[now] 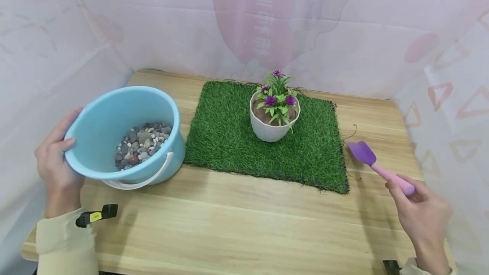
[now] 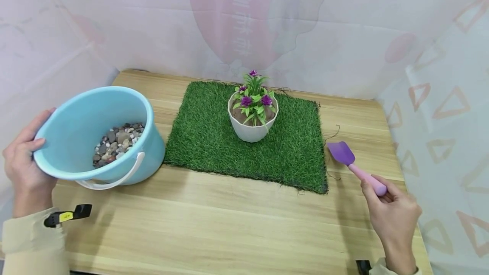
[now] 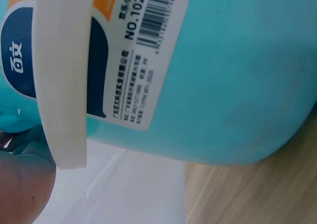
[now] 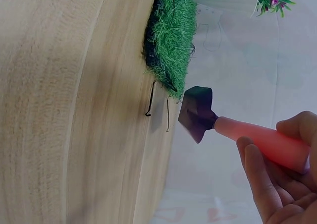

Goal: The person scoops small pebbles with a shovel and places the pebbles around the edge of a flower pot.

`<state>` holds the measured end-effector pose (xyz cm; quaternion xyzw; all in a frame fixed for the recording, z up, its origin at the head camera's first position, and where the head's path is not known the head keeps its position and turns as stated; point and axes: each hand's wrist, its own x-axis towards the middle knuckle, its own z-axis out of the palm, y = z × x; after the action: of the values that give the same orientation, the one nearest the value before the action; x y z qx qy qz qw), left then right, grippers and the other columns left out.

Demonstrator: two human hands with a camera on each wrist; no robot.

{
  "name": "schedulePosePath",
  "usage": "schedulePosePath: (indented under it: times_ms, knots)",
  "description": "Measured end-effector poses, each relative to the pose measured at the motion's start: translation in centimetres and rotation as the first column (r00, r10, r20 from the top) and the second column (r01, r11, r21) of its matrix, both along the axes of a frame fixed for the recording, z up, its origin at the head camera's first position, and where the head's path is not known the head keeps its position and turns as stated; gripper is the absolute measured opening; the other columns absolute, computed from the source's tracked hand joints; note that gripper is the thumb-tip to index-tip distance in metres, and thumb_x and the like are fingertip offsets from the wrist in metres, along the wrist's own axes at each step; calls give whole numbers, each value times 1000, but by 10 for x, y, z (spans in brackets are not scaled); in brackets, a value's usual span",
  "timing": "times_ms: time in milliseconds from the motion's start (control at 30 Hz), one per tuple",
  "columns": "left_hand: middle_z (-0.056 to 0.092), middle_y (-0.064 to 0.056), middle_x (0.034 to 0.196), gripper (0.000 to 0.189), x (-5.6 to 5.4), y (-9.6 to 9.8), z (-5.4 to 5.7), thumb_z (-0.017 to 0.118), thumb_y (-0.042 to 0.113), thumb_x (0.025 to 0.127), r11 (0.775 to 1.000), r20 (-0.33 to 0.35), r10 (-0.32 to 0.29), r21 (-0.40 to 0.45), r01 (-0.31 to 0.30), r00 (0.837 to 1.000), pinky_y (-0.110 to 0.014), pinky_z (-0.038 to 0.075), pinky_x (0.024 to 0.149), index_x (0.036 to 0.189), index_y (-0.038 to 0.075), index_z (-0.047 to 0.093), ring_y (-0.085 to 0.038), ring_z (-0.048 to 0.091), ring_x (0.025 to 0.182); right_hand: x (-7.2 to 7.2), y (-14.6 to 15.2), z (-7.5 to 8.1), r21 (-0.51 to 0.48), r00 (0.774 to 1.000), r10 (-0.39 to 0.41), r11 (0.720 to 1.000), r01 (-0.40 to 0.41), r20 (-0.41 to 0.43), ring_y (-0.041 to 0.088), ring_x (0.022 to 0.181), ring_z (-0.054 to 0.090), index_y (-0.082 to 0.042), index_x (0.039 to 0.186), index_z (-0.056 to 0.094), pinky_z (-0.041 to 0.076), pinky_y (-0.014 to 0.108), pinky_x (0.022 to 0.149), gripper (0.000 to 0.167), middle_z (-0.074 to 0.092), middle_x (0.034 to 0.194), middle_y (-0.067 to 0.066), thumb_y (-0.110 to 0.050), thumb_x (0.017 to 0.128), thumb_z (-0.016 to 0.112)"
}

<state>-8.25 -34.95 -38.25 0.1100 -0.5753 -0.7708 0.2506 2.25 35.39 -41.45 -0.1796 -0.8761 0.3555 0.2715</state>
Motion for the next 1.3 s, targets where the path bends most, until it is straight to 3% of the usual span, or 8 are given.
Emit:
schedulePosePath:
  times_ms: [233, 400, 633, 833, 967, 1067, 1200, 1300]
  knots:
    - [70, -8, 142, 53, 14, 5, -3, 34, -5, 95, 993, -40, 24, -116, -29, 999, -14, 54, 101, 138, -6, 65, -20, 58, 143, -1, -4, 4, 17, 998, 42, 999, -41, -43, -26, 64, 59, 2, 106, 82, 46, -3, 57, 24, 59, 79, -50, -8, 84, 87]
    - [70, -12, 141, 54, 25, 10, -3, 33, -8, 93, 993, -102, -18, -114, 6, 995, -16, 51, 108, 139, -12, 62, -21, 56, 145, 0, -5, 6, 0, 998, 34, 999, -34, -48, -26, 63, 58, 5, 106, 81, 46, -2, 57, 26, 58, 79, -50, -7, 83, 87]
    - [71, -11, 140, 54, 43, 14, -6, 32, -7, 94, 983, -108, -53, -182, 33, 993, -15, 52, 104, 140, -14, 59, -19, 60, 140, -1, -7, 9, -8, 999, 25, 1000, -26, -42, -25, 62, 58, 5, 106, 81, 45, -2, 57, 27, 58, 77, -50, -8, 83, 87]
    - [62, -24, 148, 55, 57, 24, -8, 29, -7, 94, 974, -206, -185, -168, 152, 961, -21, 53, 110, 141, -22, 51, -27, 55, 145, -2, -8, 9, -7, 997, 43, 999, -44, -59, -24, 60, 58, 3, 105, 82, 44, -1, 55, 26, 60, 76, -48, -6, 81, 88]
    - [59, -27, 150, 54, 66, 31, -10, 29, -5, 95, 963, -231, -227, -195, 184, 946, -22, 52, 112, 142, -23, 49, -29, 53, 148, -3, -7, 8, 19, 996, 58, 998, -57, -68, -24, 58, 56, 2, 104, 83, 42, -1, 53, 24, 59, 75, -49, -5, 81, 88]
    - [58, -29, 150, 54, 71, 35, -11, 27, -7, 96, 952, -274, -272, -217, 217, 922, -24, 51, 115, 143, -25, 45, -31, 51, 149, -3, -8, 9, 44, 995, 68, 997, -65, -69, -25, 59, 54, 2, 103, 83, 41, -2, 53, 24, 57, 76, -51, -5, 81, 88]
    - [54, -33, 152, 54, 75, 40, -13, 23, -10, 96, 929, -323, -351, -234, 286, 879, -27, 49, 118, 144, -29, 38, -33, 49, 151, -4, -8, 10, 51, 993, 94, 995, -90, -70, -26, 60, 55, 2, 104, 82, 41, -2, 54, 24, 57, 77, -52, -4, 81, 88]
    - [52, -34, 153, 54, 77, 46, -13, 22, -12, 96, 919, -325, -378, -243, 310, 867, -28, 49, 118, 144, -30, 37, -34, 49, 150, -5, -9, 12, 55, 992, 112, 993, -109, -66, -26, 62, 55, 4, 104, 82, 41, -2, 54, 24, 57, 79, -52, -4, 82, 87]
